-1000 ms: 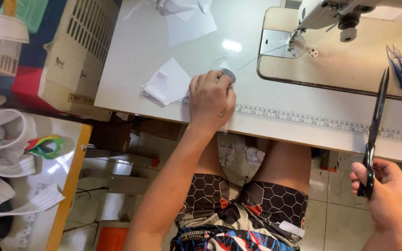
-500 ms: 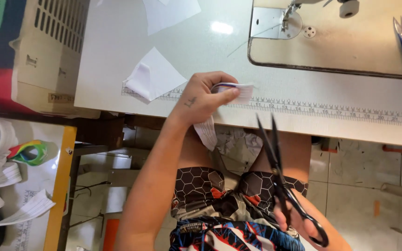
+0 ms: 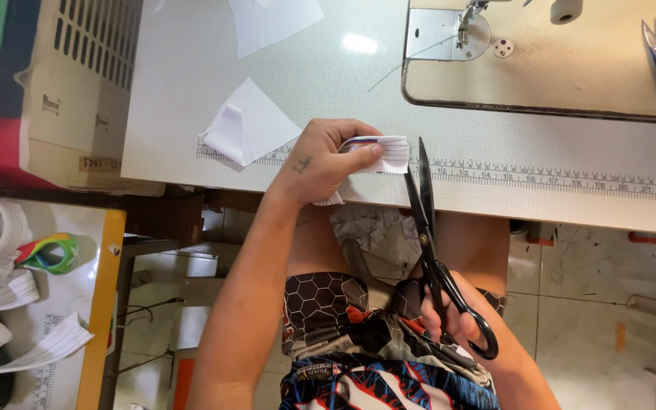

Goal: Cutting and stitching fabric strips using scissors and an industrial sewing machine.

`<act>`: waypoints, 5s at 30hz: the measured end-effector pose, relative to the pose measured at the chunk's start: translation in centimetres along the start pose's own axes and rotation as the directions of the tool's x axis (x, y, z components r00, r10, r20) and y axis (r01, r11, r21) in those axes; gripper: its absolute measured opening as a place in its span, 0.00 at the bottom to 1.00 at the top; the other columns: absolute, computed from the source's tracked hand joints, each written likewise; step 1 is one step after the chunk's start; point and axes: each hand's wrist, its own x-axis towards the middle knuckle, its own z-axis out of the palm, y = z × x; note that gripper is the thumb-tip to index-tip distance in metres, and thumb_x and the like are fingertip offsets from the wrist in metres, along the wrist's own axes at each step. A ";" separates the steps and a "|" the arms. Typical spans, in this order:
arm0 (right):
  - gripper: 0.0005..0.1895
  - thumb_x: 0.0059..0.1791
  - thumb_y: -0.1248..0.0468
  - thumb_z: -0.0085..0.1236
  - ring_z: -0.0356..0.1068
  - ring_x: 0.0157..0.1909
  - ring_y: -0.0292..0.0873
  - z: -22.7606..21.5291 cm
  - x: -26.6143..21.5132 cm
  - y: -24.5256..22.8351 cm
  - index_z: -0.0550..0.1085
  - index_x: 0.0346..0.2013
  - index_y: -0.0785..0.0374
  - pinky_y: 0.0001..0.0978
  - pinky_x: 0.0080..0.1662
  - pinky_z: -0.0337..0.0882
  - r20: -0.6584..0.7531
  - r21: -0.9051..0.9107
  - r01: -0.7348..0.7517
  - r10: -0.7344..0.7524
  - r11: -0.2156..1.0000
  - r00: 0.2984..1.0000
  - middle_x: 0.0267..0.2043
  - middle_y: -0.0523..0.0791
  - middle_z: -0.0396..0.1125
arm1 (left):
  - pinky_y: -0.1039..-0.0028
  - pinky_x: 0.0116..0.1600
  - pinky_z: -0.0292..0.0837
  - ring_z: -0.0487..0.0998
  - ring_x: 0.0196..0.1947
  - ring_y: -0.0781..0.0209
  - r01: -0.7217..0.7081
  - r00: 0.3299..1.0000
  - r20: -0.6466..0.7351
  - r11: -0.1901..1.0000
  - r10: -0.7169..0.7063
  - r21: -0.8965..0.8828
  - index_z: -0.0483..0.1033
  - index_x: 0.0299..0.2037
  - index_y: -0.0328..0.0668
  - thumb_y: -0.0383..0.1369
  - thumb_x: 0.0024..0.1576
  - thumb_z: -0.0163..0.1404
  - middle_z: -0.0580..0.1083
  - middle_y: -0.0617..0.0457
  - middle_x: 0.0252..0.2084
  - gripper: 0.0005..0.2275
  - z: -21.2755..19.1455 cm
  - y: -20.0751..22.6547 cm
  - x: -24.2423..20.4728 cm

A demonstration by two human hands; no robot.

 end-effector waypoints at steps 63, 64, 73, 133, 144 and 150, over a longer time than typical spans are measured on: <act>0.41 0.57 0.68 0.78 0.68 0.57 0.64 -15.6 -2.1 -8.5 0.69 0.80 0.84 0.55 0.55 0.70 -0.597 -0.802 -0.510 -0.428 0.310 0.679 0.59 0.65 0.67 | 0.63 0.52 0.84 0.86 0.44 0.61 -0.115 0.964 -0.264 0.836 -0.037 -0.537 0.78 0.68 0.39 0.26 0.70 0.57 0.86 0.48 0.40 0.16 6.3 2.1 -6.5; 0.41 0.57 0.68 0.78 0.68 0.57 0.64 -16.3 -1.7 -8.9 0.69 0.80 0.84 0.55 0.55 0.70 -0.595 -0.804 -0.508 -0.433 0.309 0.678 0.59 0.65 0.67 | 0.63 0.52 0.84 0.86 0.44 0.61 -0.120 0.964 -0.265 0.835 -0.032 -0.537 0.78 0.68 0.39 0.26 0.70 0.57 0.86 0.48 0.40 0.16 6.5 2.9 -6.8; 0.36 0.59 0.63 0.68 0.62 0.78 0.68 -13.7 -0.5 -11.1 0.77 0.80 0.80 0.60 0.77 0.61 -0.382 -0.907 -0.420 -0.476 0.029 0.792 0.76 0.68 0.65 | 0.78 0.29 0.63 0.71 0.30 0.71 -0.160 0.947 -0.318 0.913 0.035 -0.376 0.79 0.71 0.57 0.21 0.72 0.55 0.85 0.48 0.59 0.20 8.7 4.8 -8.8; 0.22 0.63 0.54 0.62 0.66 0.50 0.60 -12.1 24.2 -10.8 0.86 0.71 0.50 0.58 0.50 0.75 -0.073 -0.964 -0.217 -0.627 -0.156 0.776 0.47 0.48 0.63 | 0.43 0.66 0.63 0.70 0.64 0.46 0.047 0.904 -0.257 0.518 0.342 0.854 0.84 0.56 0.70 0.51 0.66 0.52 0.75 0.55 0.61 0.12 6.9 -1.2 15.5; 0.20 0.61 0.55 0.65 0.66 0.49 0.59 -11.8 24.1 -10.9 0.86 0.68 0.52 0.57 0.49 0.75 -0.048 -0.959 -0.218 -0.649 -0.184 0.759 0.47 0.48 0.63 | 0.44 0.68 0.62 0.71 0.65 0.45 0.052 0.911 -0.261 0.536 0.321 0.843 0.85 0.59 0.70 0.49 0.67 0.53 0.75 0.54 0.62 0.13 6.8 -1.0 15.6; 0.15 0.64 0.57 0.62 0.64 0.52 0.61 -11.8 23.1 -10.2 0.86 0.64 0.52 0.57 0.59 0.69 -0.003 -0.981 -0.135 -0.680 -0.141 0.733 0.51 0.49 0.63 | 0.45 0.66 0.64 0.72 0.62 0.46 0.034 0.886 -0.265 0.518 0.381 0.855 0.83 0.56 0.70 0.46 0.66 0.55 0.74 0.56 0.59 0.11 7.0 -1.6 15.6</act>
